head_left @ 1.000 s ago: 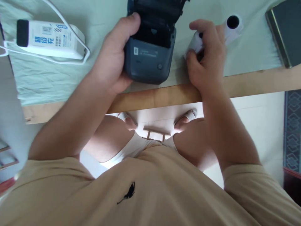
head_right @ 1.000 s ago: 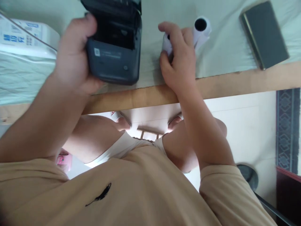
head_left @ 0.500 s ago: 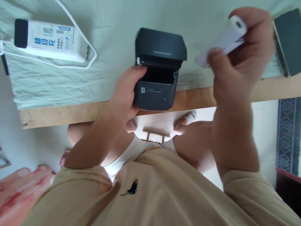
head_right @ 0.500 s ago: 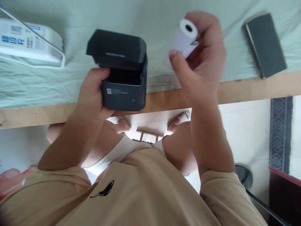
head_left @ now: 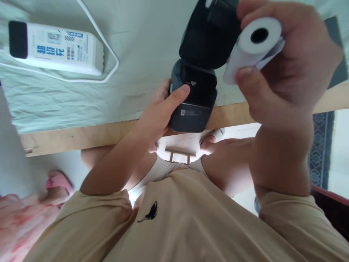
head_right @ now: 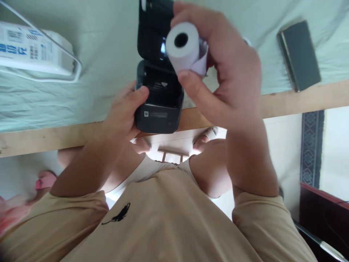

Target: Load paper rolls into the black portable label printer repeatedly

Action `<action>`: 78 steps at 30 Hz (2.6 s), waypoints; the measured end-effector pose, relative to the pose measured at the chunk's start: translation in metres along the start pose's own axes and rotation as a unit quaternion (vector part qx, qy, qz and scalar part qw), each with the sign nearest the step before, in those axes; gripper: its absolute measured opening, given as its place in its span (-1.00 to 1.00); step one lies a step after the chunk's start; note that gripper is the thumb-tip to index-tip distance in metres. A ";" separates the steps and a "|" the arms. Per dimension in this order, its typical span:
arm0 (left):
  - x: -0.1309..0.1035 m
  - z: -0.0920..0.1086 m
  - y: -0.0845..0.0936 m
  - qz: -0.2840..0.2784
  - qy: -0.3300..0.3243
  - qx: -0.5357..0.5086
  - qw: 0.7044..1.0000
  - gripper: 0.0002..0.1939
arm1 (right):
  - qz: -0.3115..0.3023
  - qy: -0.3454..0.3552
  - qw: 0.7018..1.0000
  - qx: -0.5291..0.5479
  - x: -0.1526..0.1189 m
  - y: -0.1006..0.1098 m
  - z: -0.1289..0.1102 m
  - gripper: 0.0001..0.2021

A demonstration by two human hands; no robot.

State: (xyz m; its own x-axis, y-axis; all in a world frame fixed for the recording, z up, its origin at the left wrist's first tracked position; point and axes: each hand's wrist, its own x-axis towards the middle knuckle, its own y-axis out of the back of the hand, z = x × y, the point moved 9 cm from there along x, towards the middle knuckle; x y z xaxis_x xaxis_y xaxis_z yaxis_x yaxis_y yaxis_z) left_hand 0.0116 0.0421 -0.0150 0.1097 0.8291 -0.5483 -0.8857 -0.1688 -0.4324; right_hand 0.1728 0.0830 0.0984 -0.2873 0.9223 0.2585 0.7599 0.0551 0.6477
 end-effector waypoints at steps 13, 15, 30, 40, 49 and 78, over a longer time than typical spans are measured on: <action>-0.005 0.004 0.001 0.015 -0.015 0.022 1.000 -0.89 | -0.001 0.101 0.987 -0.129 -0.004 -0.041 -0.004 -0.94; -0.003 0.003 0.003 0.010 -0.015 0.016 1.000 -0.89 | 0.008 0.106 0.987 -0.120 -0.001 -0.045 -0.002 -0.88; 0.002 0.003 0.000 -0.117 -0.068 -0.014 0.991 -0.70 | 0.098 0.271 0.953 -0.093 -0.034 -0.040 -0.034 -0.87; 0.001 0.009 0.005 -0.044 -0.113 0.075 0.990 -0.34 | 0.201 0.199 0.959 -0.021 -0.029 -0.014 -0.003 -0.90; -0.001 0.012 0.006 -0.046 -0.111 0.088 0.989 -0.33 | 0.144 0.114 0.980 0.080 -0.010 -0.021 0.033 -0.48; -0.003 0.005 0.002 -0.029 -0.074 0.009 0.997 -0.67 | -0.068 0.083 0.992 0.073 -0.011 -0.072 0.040 -0.38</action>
State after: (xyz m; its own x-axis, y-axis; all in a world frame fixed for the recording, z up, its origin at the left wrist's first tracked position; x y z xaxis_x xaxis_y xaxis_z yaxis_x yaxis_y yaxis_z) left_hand 0.0078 0.0418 -0.0106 0.0952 0.9068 -0.4106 -0.8880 -0.1090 -0.4467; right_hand 0.1444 0.0838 0.0205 -0.4757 0.8277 0.2976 0.7805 0.2411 0.5768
